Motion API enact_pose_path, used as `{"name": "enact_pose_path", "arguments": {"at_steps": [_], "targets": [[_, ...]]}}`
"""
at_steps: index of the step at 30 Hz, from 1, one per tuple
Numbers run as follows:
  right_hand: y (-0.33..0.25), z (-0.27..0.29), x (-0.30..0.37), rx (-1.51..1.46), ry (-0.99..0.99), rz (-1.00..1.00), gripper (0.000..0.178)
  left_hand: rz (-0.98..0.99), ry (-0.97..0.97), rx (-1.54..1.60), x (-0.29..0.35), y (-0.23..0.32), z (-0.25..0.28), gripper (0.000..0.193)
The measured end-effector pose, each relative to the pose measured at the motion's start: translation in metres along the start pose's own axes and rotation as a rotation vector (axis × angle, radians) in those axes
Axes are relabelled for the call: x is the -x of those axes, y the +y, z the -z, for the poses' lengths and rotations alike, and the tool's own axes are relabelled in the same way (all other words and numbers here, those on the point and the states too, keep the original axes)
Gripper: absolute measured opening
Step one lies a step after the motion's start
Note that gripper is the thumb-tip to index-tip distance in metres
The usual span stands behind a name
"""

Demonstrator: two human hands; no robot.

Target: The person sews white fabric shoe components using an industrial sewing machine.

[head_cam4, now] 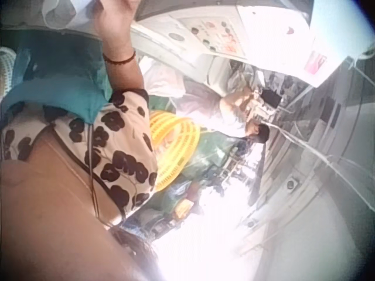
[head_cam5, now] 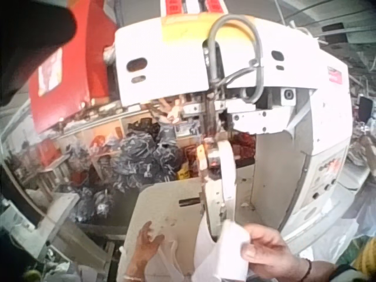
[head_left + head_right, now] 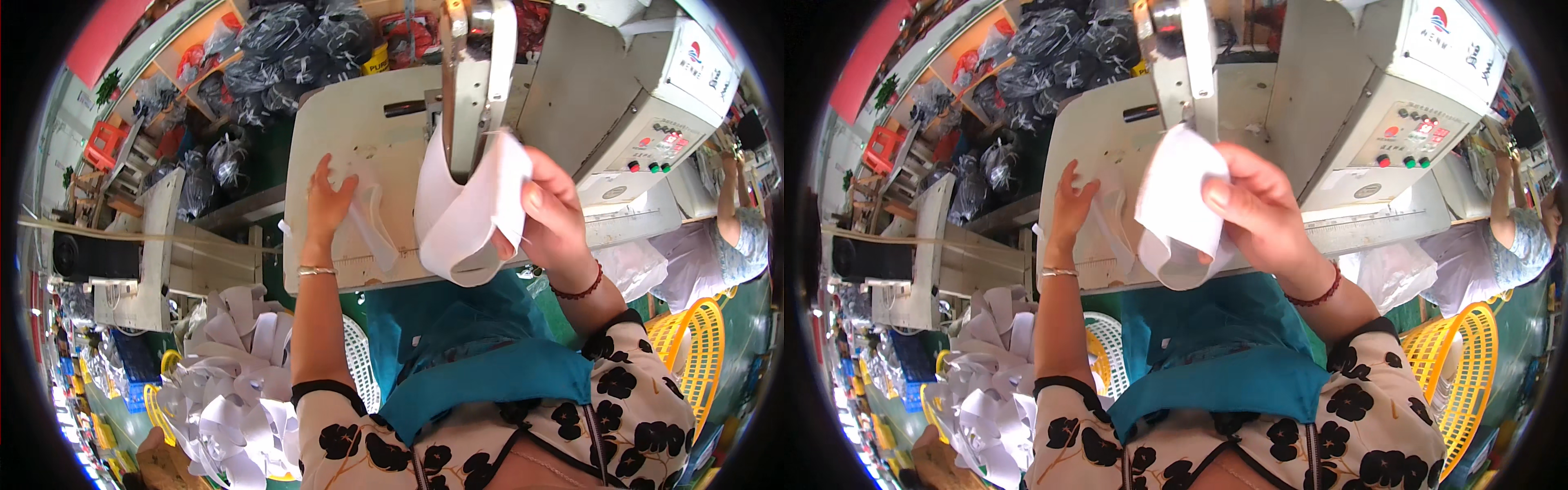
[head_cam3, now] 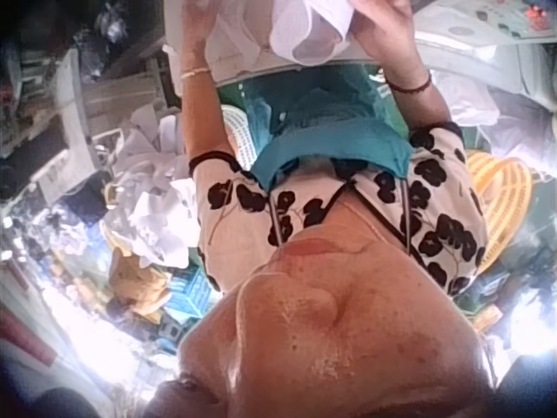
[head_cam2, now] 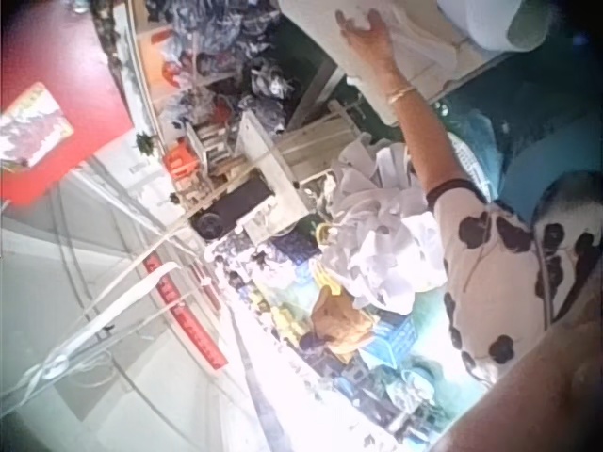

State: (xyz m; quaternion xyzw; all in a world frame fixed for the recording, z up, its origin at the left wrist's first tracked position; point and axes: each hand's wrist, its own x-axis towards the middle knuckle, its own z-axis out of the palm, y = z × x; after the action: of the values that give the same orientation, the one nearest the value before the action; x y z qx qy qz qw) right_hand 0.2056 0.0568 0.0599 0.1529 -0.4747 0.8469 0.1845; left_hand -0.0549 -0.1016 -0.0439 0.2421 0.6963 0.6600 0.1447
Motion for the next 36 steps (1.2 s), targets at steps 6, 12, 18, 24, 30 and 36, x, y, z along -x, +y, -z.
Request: {"name": "enact_pose_path", "arguments": {"at_steps": [6,12,18,24,30,36], "targets": [[-0.018,0.011,-0.02,0.029,-0.026,-0.111,0.029,-0.274,-0.316,0.094,0.051,0.114,-0.069,0.037],[-0.048,0.008,-0.037,0.404,0.002,-0.031,0.02,-0.024,-0.647,0.527,0.069,0.168,-0.077,0.028],[-0.071,0.03,-0.072,0.255,0.119,0.129,0.014,-0.189,-0.612,0.397,0.02,0.201,-0.073,0.021],[-0.061,0.045,-0.095,0.199,0.227,0.228,0.018,-0.178,-0.658,0.53,-0.016,0.207,-0.086,0.013],[-0.06,0.043,-0.101,0.108,0.256,0.197,0.021,-0.127,-0.604,0.617,-0.021,0.207,-0.093,0.013],[-0.058,0.039,-0.104,0.012,0.325,0.161,0.023,-0.004,-0.678,0.76,-0.025,0.208,-0.097,0.017]]}}
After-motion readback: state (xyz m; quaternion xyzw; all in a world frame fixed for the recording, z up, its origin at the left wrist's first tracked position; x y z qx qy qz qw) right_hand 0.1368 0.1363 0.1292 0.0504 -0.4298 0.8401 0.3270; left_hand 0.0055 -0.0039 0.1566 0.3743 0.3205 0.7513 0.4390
